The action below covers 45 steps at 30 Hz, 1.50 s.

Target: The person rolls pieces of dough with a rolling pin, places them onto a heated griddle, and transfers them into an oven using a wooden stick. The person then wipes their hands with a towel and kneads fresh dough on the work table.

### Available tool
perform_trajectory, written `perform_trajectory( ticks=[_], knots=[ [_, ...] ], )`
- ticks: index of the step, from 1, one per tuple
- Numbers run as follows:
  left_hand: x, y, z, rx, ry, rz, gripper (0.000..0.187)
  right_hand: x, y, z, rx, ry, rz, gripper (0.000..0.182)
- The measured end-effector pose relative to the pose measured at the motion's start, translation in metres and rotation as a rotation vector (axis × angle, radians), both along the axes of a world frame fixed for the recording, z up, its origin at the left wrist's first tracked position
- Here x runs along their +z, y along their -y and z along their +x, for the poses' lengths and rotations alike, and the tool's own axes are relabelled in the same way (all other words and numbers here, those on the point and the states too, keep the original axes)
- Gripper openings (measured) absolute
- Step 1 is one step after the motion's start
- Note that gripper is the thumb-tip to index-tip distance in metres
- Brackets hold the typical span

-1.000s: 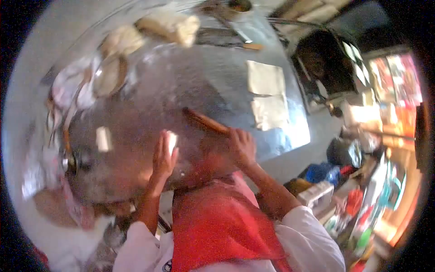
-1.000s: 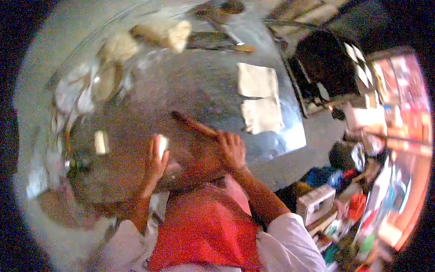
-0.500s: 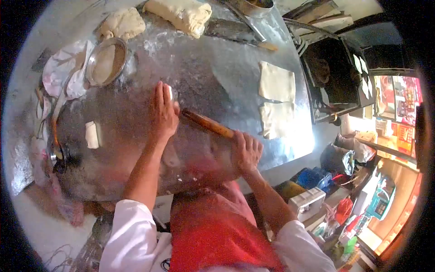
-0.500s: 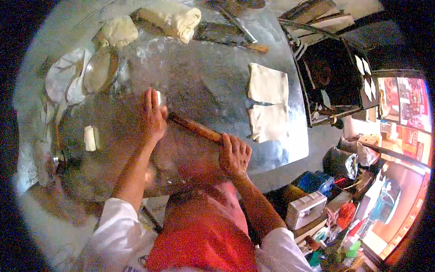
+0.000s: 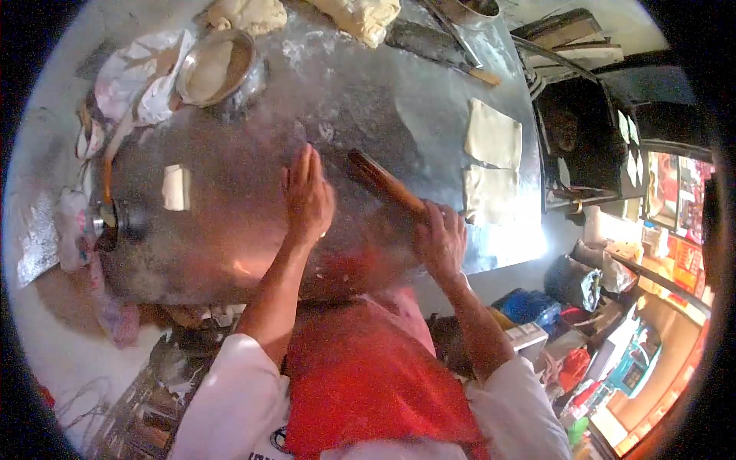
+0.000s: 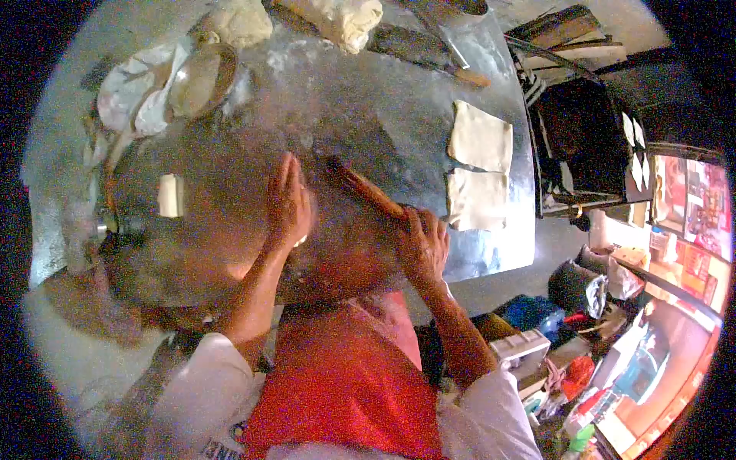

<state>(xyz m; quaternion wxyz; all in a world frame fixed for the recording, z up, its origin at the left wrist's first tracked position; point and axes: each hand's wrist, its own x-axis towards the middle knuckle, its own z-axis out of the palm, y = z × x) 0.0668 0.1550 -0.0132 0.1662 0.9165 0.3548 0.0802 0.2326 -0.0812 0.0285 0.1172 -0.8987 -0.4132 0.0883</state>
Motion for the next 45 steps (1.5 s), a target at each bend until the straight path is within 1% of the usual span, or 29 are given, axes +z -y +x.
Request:
perform_trajectory(
  ticks=[1,3,5,6,8,9,11,13,15,17,18,21,23,25,26,29,30,31,32,33,34,35,37,38,39,40,43,44,45],
  knots=[
    [0.000,0.004,-0.002,0.044,0.046,0.025,0.060,0.004,0.001,-0.004,0.007,-0.013,0.046,0.042],
    [0.001,-0.001,-0.002,0.076,0.027,0.013,0.061,0.011,-0.007,-0.005,0.029,-0.010,0.124,0.041],
    [-0.016,-0.006,-0.007,0.197,0.328,-0.452,0.062,0.012,-0.011,-0.006,0.154,-0.067,0.079,0.047],
    [-0.012,-0.014,-0.010,0.197,0.329,-0.450,0.062,0.022,-0.020,-0.007,0.155,-0.066,0.082,0.047],
    [0.011,-0.032,-0.019,0.129,0.269,-0.345,0.062,0.049,-0.042,-0.018,0.358,-0.009,0.091,0.047],
    [0.025,-0.045,-0.023,0.100,0.242,-0.290,0.062,0.047,-0.056,-0.021,0.362,-0.016,0.085,0.047],
    [0.043,-0.068,-0.030,0.045,0.185,-0.179,0.062,0.034,-0.087,-0.026,0.499,0.047,0.160,0.050],
    [0.037,-0.058,-0.048,0.023,0.143,-0.142,0.062,0.002,-0.096,-0.030,0.515,0.053,0.130,0.054],
    [0.030,-0.054,-0.053,-0.012,-0.141,0.118,0.058,-0.012,-0.116,-0.024,0.517,0.104,0.136,0.057],
    [0.020,-0.066,-0.045,-0.022,-0.134,0.111,0.059,-0.007,-0.112,-0.029,0.486,0.104,0.035,0.068],
    [0.018,-0.074,-0.040,-0.027,-0.126,0.117,0.061,-0.009,-0.119,-0.023,0.485,0.111,0.048,0.071],
    [0.020,-0.067,-0.047,-0.043,-0.111,0.163,0.063,-0.010,-0.121,-0.024,0.437,0.095,0.066,0.071],
    [0.023,-0.050,-0.061,-0.018,-0.024,0.061,0.059,-0.017,-0.108,-0.035,0.428,0.092,0.110,0.073],
    [0.019,-0.053,-0.056,0.010,-0.012,0.038,0.058,-0.014,-0.107,-0.043,0.415,0.126,0.017,0.077],
    [0.020,-0.066,-0.047,-0.002,-0.059,0.050,0.059,-0.009,-0.120,-0.030,0.428,0.097,0.010,0.079],
    [0.001,-0.098,-0.019,0.042,-0.074,0.040,0.059,-0.006,-0.161,0.011,0.523,0.107,0.082,0.079],
    [-0.004,-0.105,-0.014,0.073,-0.046,0.083,0.060,-0.007,-0.165,0.019,0.563,0.067,0.118,0.072],
    [-0.005,-0.108,-0.012,0.103,-0.018,0.125,0.061,-0.005,-0.164,0.023,0.563,0.083,0.130,0.072],
    [-0.006,-0.108,-0.014,0.103,-0.008,0.138,0.061,-0.004,-0.160,0.025,0.620,0.005,0.052,0.066],
    [-0.007,-0.106,-0.019,0.075,-0.004,0.080,0.064,-0.004,-0.156,0.026,0.674,-0.075,-0.026,0.061],
    [0.003,-0.104,-0.021,0.048,-0.002,0.024,0.067,-0.003,-0.153,0.017,0.635,-0.099,0.139,0.048],
    [0.010,-0.097,-0.026,0.045,-0.004,0.027,0.067,-0.002,-0.141,0.009,0.632,-0.101,0.143,0.048],
    [0.041,-0.062,-0.046,-0.039,0.060,0.024,0.074,0.021,-0.111,-0.023,0.603,-0.053,0.033,0.052],
    [0.037,-0.040,-0.063,-0.069,-0.026,0.066,0.076,0.011,-0.091,-0.042,0.602,-0.053,0.036,0.052],
    [0.027,-0.016,-0.081,-0.095,-0.115,0.102,0.078,-0.013,-0.064,-0.066,0.575,0.022,0.017,0.052],
    [0.025,-0.003,-0.089,-0.095,-0.121,0.096,0.078,-0.023,-0.047,-0.080,0.546,0.094,-0.004,0.051],
    [0.029,0.022,-0.109,-0.085,-0.142,0.047,0.079,0.000,-0.057,-0.079,0.558,0.071,-0.013,0.053],
    [0.029,0.021,-0.111,-0.067,-0.023,0.014,0.080,0.008,-0.059,-0.068,0.575,-0.055,-0.027,0.049],
    [0.031,0.014,-0.108,-0.050,0.105,-0.012,0.080,0.009,-0.064,-0.057,0.569,-0.032,-0.008,0.049]
  ],
)
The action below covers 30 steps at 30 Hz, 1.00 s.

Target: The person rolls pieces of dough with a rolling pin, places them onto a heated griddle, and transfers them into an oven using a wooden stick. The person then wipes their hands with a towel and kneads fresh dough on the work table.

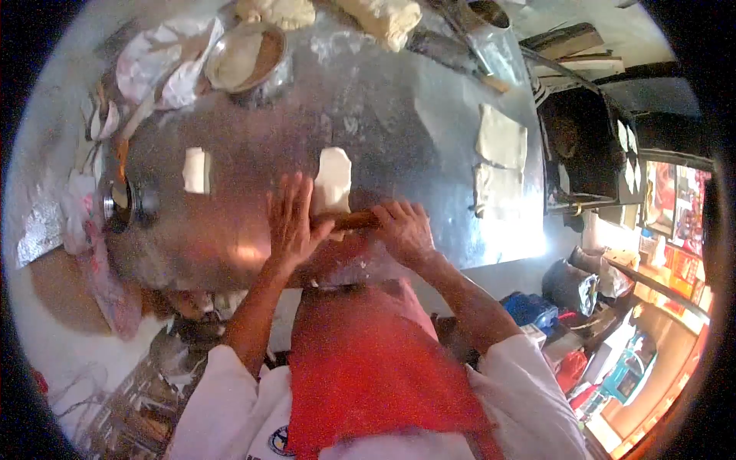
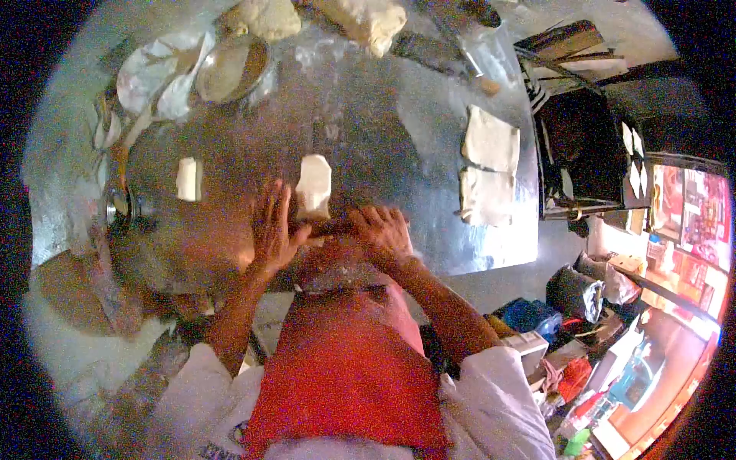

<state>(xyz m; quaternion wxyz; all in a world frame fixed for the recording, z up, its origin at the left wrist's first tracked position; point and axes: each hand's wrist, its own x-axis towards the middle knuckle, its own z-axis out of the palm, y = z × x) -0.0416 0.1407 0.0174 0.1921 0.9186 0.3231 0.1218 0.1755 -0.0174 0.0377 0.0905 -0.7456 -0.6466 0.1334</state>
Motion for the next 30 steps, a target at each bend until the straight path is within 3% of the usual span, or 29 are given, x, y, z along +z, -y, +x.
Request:
perform_trajectory(
  ticks=[2,5,6,8,9,11,13,14,18,20,22,23,26,28,30],
  knots=[
    [0.007,0.012,-0.015,-0.005,0.093,-0.044,0.077,-0.002,0.003,0.009,-0.038,-0.068,-0.120,0.050],
    [0.005,0.033,-0.035,-0.153,-0.034,0.111,0.048,-0.004,-0.031,0.027,-0.221,-0.051,-0.059,0.053],
    [0.002,0.031,-0.035,-0.154,-0.040,0.105,0.048,0.003,-0.045,0.030,-0.221,-0.058,-0.065,0.053],
    [-0.006,0.015,-0.020,-0.246,-0.042,0.212,0.036,0.020,-0.070,0.034,-0.189,0.009,0.286,0.059],
    [0.008,0.009,-0.013,-0.291,-0.035,0.198,0.029,0.017,-0.066,0.028,-0.190,0.010,0.279,0.059],
    [0.011,0.006,0.003,-0.196,0.064,0.104,0.024,0.009,-0.049,0.012,-0.051,-0.171,0.284,0.068],
    [0.000,-0.005,0.017,-0.044,0.200,-0.038,0.016,0.014,-0.042,-0.011,-0.144,-0.281,0.182,0.072],
    [-0.005,-0.008,0.020,-0.046,0.197,-0.040,0.016,0.014,-0.042,-0.020,-0.241,-0.389,0.084,0.075],
    [-0.010,-0.018,0.025,0.045,0.034,-0.171,0.018,-0.004,-0.066,-0.027,-0.538,-0.415,-0.023,0.080],
    [-0.022,-0.027,0.021,0.045,-0.008,-0.246,0.019,-0.002,-0.069,-0.025,-0.568,-0.446,-0.041,0.083],
    [-0.039,-0.045,0.029,0.202,0.245,-0.859,0.023,-0.001,-0.067,-0.025,-0.598,-0.467,-0.063,0.085],
    [-0.038,-0.050,0.034,0.116,0.310,-0.634,0.025,-0.003,-0.066,-0.025,-0.577,-0.500,-0.048,0.089],
    [-0.056,-0.068,0.065,0.075,0.288,-0.417,0.027,0.005,-0.069,-0.025,-0.565,-0.428,-0.095,0.096],
    [-0.052,-0.078,0.087,0.093,0.287,-0.428,0.026,0.010,-0.077,-0.022,-0.569,-0.326,-0.149,0.099],
    [-0.041,-0.089,0.099,0.083,-0.096,-0.584,0.021,0.012,-0.082,-0.022,-0.634,-0.402,-0.207,0.101]
  ],
)
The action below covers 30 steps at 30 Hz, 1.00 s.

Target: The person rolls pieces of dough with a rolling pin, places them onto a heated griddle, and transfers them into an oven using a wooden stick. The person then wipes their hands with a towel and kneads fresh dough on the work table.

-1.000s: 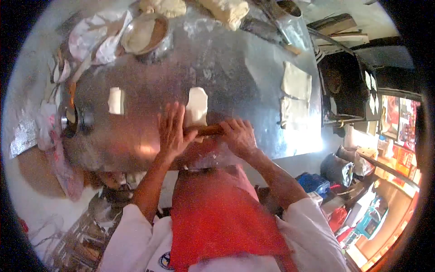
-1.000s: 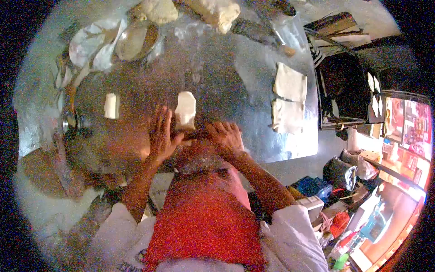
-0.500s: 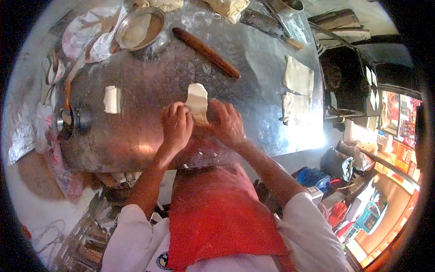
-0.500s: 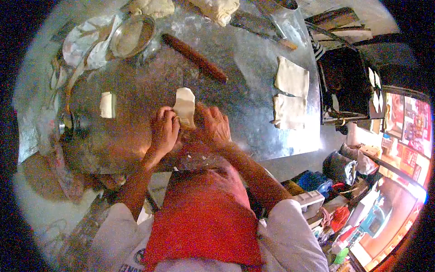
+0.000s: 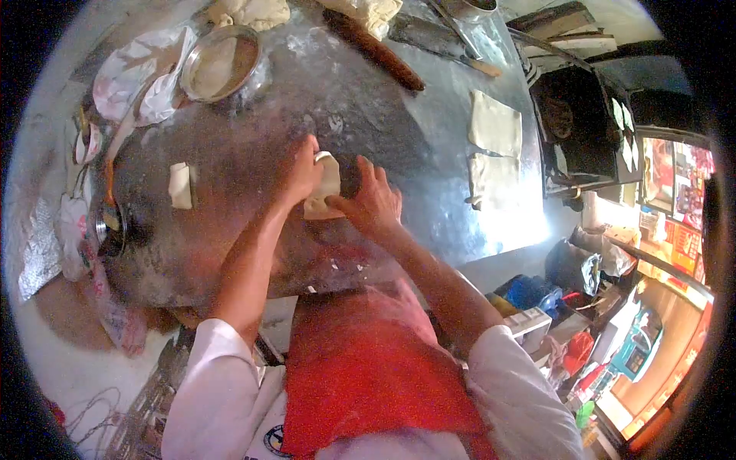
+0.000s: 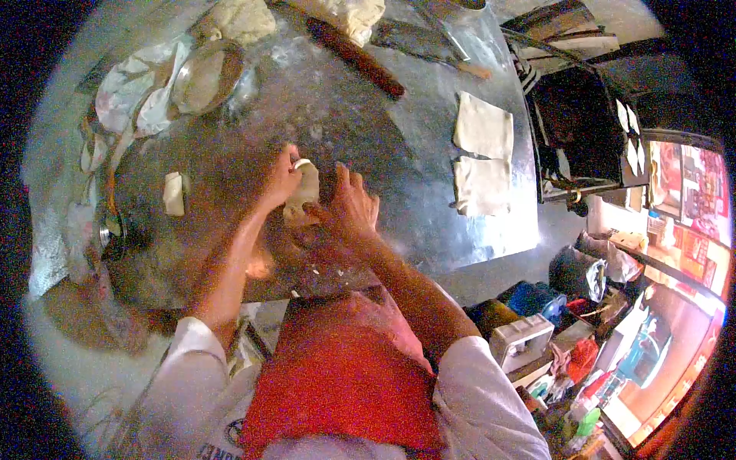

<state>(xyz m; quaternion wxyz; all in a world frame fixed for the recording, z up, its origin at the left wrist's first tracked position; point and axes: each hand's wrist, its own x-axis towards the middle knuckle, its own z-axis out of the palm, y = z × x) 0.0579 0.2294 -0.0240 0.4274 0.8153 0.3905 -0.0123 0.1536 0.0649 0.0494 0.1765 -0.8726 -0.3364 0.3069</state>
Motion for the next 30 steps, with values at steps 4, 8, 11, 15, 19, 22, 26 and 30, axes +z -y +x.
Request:
perform_trajectory(
  ticks=[4,8,11,15,19,22,26,30],
  knots=[
    [0.039,0.003,-0.005,-0.241,-0.008,0.211,0.012,0.004,-0.008,0.005,-0.032,-0.073,-0.076,0.096],
    [0.069,0.058,-0.050,-0.327,0.261,0.381,0.007,-0.009,-0.003,0.000,-0.047,0.033,-0.015,0.090],
    [0.065,0.076,-0.064,-0.300,0.293,0.439,0.013,-0.011,0.003,0.011,-0.008,-0.033,0.031,0.082],
    [0.059,0.075,-0.069,-0.327,0.299,0.514,0.030,0.005,0.007,0.057,0.096,-0.019,0.108,0.065],
    [0.068,0.064,-0.018,-0.185,0.148,0.230,0.047,-0.007,-0.030,0.135,0.142,0.312,0.239,0.058],
    [0.043,0.068,0.014,-0.179,0.056,0.604,0.057,0.001,-0.069,0.183,0.161,0.546,0.403,0.055],
    [0.050,0.062,0.007,-0.356,-0.047,0.445,0.066,-0.023,-0.103,0.225,0.196,0.560,0.207,0.053],
    [0.046,0.052,0.010,-0.444,-0.029,0.396,0.070,-0.048,-0.118,0.231,0.206,0.486,0.245,0.048]
  ],
)
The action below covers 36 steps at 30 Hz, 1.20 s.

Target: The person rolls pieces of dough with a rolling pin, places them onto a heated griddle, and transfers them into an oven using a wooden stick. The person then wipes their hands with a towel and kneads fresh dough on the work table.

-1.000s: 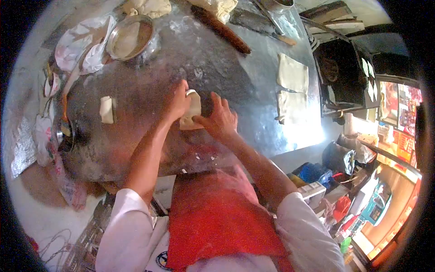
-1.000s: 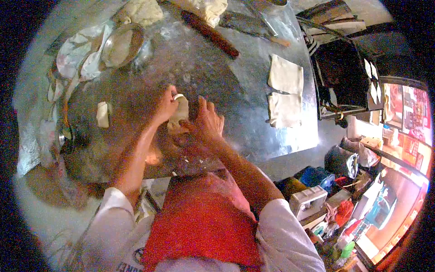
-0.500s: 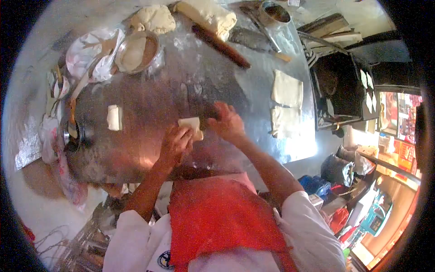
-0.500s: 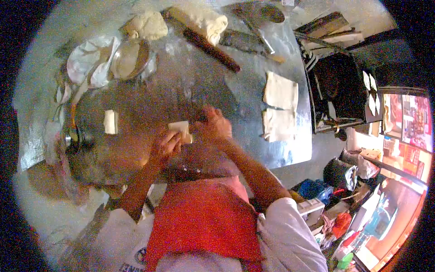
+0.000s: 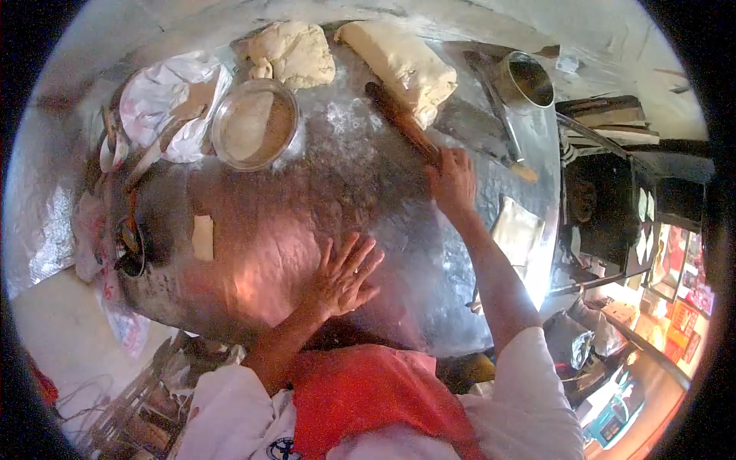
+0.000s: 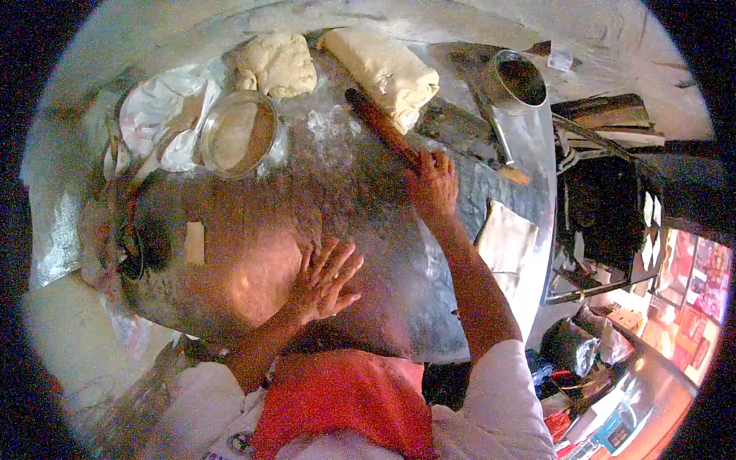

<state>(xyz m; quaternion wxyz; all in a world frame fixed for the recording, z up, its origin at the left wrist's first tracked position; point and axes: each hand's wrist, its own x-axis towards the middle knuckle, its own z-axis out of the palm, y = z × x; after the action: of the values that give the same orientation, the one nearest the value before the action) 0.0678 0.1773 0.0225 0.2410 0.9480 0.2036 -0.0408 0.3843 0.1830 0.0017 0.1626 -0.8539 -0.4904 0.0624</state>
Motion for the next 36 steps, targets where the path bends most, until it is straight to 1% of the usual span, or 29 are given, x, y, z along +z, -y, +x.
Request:
perform_trajectory(
  ticks=[2,3,5,7,10,12,13,14,15,16,17,18,19,20,22,23,24,25,26,27,28,29,30,31,32,33,34,35,36],
  knots=[
    [0.000,-0.002,0.002,-0.022,-0.072,-0.034,0.075,-0.006,0.002,-0.003,-0.005,-0.054,0.110,0.042],
    [-0.001,-0.002,0.002,-0.022,-0.076,-0.031,0.075,-0.002,0.011,-0.011,-0.005,-0.058,0.112,0.042],
    [-0.004,-0.004,0.007,-0.029,-0.167,-0.002,0.080,0.019,0.043,-0.034,0.012,-0.143,0.139,0.036],
    [-0.001,-0.003,0.007,-0.011,-0.114,0.064,0.081,0.031,0.087,-0.068,-0.052,-0.192,0.161,0.034],
    [-0.012,-0.002,0.006,0.009,-0.036,0.156,0.084,0.026,0.152,-0.101,-0.061,-0.142,0.132,0.038],
    [-0.012,0.001,0.002,0.000,-0.013,0.177,0.086,0.028,0.179,-0.120,-0.091,-0.092,0.000,0.041],
    [-0.002,0.002,0.004,0.072,-0.027,0.108,0.088,0.025,0.187,-0.122,-0.094,-0.089,-0.043,0.046],
    [0.007,0.004,0.005,0.140,-0.045,0.032,0.090,0.023,0.196,-0.124,-0.101,-0.086,-0.050,0.046],
    [0.011,0.009,0.004,0.212,0.012,0.132,0.096,0.023,0.203,-0.126,-0.102,-0.080,-0.041,0.047],
    [0.004,0.010,0.001,0.204,0.022,0.131,0.096,0.022,0.203,-0.124,-0.103,-0.068,-0.021,0.047],
    [-0.006,0.014,-0.006,0.211,0.025,0.179,0.092,0.020,0.203,-0.122,-0.111,-0.061,-0.028,0.047],
    [-0.013,0.022,-0.014,0.225,0.024,0.220,0.090,0.016,0.203,-0.121,-0.128,-0.043,-0.041,0.042],
    [-0.009,0.023,-0.011,0.250,0.043,0.181,0.083,0.016,0.207,-0.126,-0.143,-0.035,-0.061,0.038],
    [-0.014,0.025,-0.022,0.252,0.024,0.158,0.083,0.020,0.216,-0.135,-0.140,-0.049,-0.087,0.038],
    [-0.027,0.011,-0.039,0.552,0.429,-0.592,0.075,0.050,0.212,-0.141,-0.029,-0.065,-0.024,0.038],
    [-0.012,0.007,-0.050,0.551,0.422,-0.601,0.075,0.070,0.213,-0.146,0.056,-0.125,-0.164,0.041],
    [0.017,0.000,-0.062,0.626,0.446,-0.629,0.072,0.081,0.215,-0.153,0.056,-0.127,-0.171,0.041],
    [0.035,-0.004,-0.071,0.707,0.467,-0.655,0.069,0.088,0.215,-0.165,0.163,-0.092,-0.131,0.039],
    [0.034,-0.007,-0.074,0.719,0.455,-0.663,0.069,0.091,0.212,-0.176,0.271,-0.064,-0.092,0.037],
    [0.029,-0.013,-0.074,0.605,0.296,-0.319,0.069,0.090,0.196,-0.182,0.342,-0.049,-0.062,0.045],
    [0.024,-0.022,-0.070,0.472,0.137,0.018,0.071,0.072,0.176,-0.183,0.367,-0.012,-0.058,0.051],
    [0.023,-0.030,-0.060,0.304,0.053,0.217,0.075,0.051,0.155,-0.179,0.393,0.026,-0.058,0.058],
    [0.013,-0.040,-0.053,0.302,0.038,0.194,0.075,0.033,0.131,-0.167,0.385,0.051,-0.037,0.063],
    [0.001,-0.053,-0.045,0.234,0.080,0.253,0.079,0.019,0.116,-0.160,0.379,0.079,-0.015,0.068],
    [-0.007,-0.060,-0.042,0.171,0.125,0.320,0.082,0.014,0.117,-0.165,0.385,0.067,-0.028,0.068],
    [-0.006,-0.053,-0.049,0.141,0.081,0.286,0.087,0.015,0.128,-0.179,0.328,0.041,-0.079,0.073],
    [-0.005,-0.038,-0.063,0.136,0.079,0.284,0.087,0.019,0.131,-0.184,0.270,0.040,-0.108,0.078],
    [-0.006,-0.015,-0.079,0.169,0.163,0.172,0.088,0.015,0.157,-0.194,0.310,0.050,-0.151,0.081],
    [-0.006,0.001,-0.089,0.195,0.242,0.042,0.090,0.026,0.173,-0.208,0.302,0.060,-0.150,0.081]
  ],
)
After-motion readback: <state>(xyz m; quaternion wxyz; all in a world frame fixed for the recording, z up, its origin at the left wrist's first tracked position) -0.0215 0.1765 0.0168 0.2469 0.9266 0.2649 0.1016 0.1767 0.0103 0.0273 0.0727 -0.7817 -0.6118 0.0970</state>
